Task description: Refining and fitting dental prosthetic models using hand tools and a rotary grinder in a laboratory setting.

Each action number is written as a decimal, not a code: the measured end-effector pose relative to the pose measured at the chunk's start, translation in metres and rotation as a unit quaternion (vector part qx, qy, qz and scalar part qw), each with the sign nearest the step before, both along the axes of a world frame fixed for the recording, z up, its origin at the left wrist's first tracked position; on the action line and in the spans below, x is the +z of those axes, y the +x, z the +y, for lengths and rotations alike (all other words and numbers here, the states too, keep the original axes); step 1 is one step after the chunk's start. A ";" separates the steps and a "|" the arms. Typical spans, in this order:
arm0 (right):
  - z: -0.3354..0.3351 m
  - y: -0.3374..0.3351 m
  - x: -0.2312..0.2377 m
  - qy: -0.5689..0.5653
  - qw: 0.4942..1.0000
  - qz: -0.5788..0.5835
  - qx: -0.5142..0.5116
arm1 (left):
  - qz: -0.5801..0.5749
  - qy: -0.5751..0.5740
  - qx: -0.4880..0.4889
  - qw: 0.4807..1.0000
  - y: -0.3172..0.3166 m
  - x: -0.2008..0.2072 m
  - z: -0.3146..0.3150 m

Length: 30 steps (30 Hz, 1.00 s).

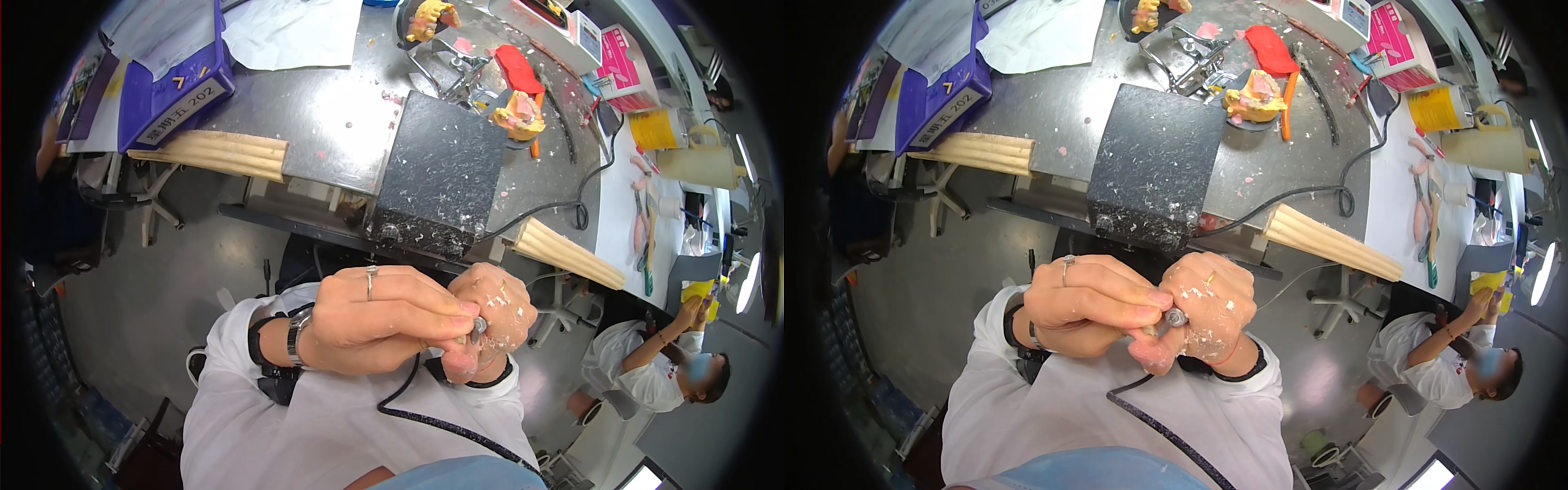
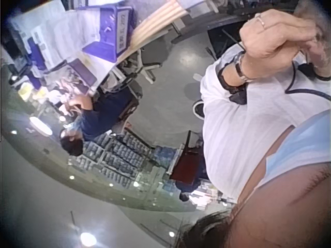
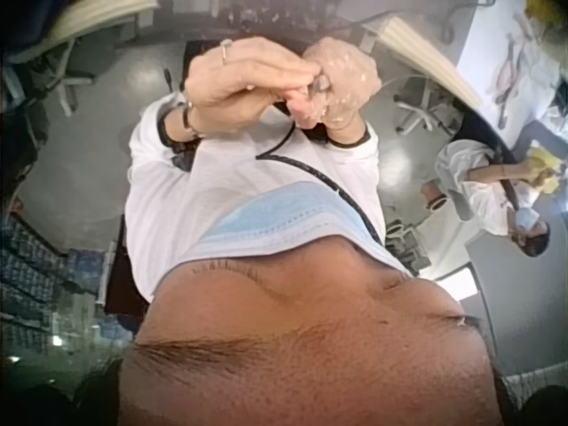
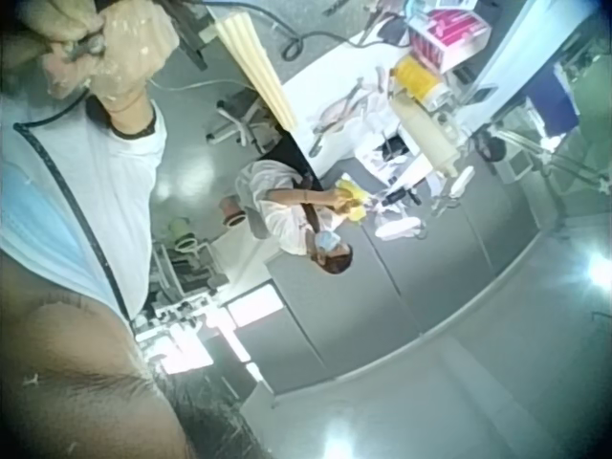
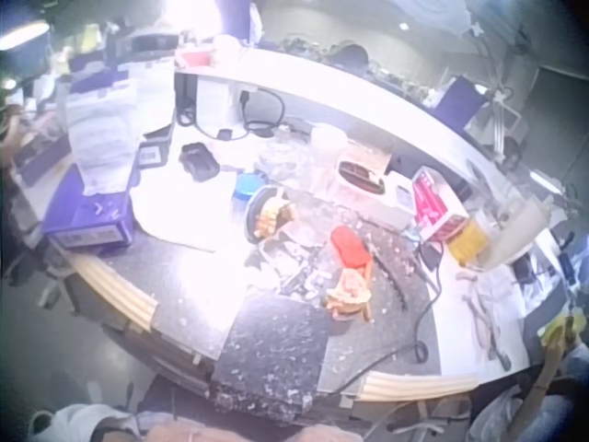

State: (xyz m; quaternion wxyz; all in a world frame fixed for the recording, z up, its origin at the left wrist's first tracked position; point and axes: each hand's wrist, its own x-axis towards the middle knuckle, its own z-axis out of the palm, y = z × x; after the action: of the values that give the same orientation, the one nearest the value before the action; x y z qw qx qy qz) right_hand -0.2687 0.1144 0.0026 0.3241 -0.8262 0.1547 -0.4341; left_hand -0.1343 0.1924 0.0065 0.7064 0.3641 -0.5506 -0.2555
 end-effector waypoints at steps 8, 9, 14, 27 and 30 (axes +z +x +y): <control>-0.001 0.000 0.000 -0.007 1.000 0.012 0.002 | -0.019 -0.010 0.001 1.000 0.002 -0.001 0.000; -0.001 0.000 0.001 -0.009 1.000 0.002 0.003 | -0.015 -0.005 -0.002 1.000 0.001 0.000 0.001; 0.001 -0.001 0.000 -0.017 1.000 -0.003 0.006 | 0.024 0.003 -0.005 1.000 -0.004 -0.003 0.004; -0.004 0.000 0.005 -0.022 1.000 0.000 0.006 | 0.124 0.017 -0.028 0.992 -0.009 -0.009 0.002; -0.017 -0.003 0.016 0.011 0.995 -0.057 -0.087 | 0.135 0.039 -0.033 0.990 -0.002 -0.007 0.003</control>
State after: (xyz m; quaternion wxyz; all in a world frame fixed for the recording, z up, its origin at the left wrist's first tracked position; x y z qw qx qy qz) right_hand -0.2721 0.0976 0.0191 0.3020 -0.7800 0.2121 -0.5054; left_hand -0.1359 0.1949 -0.0009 0.7507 0.3354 -0.4517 -0.3463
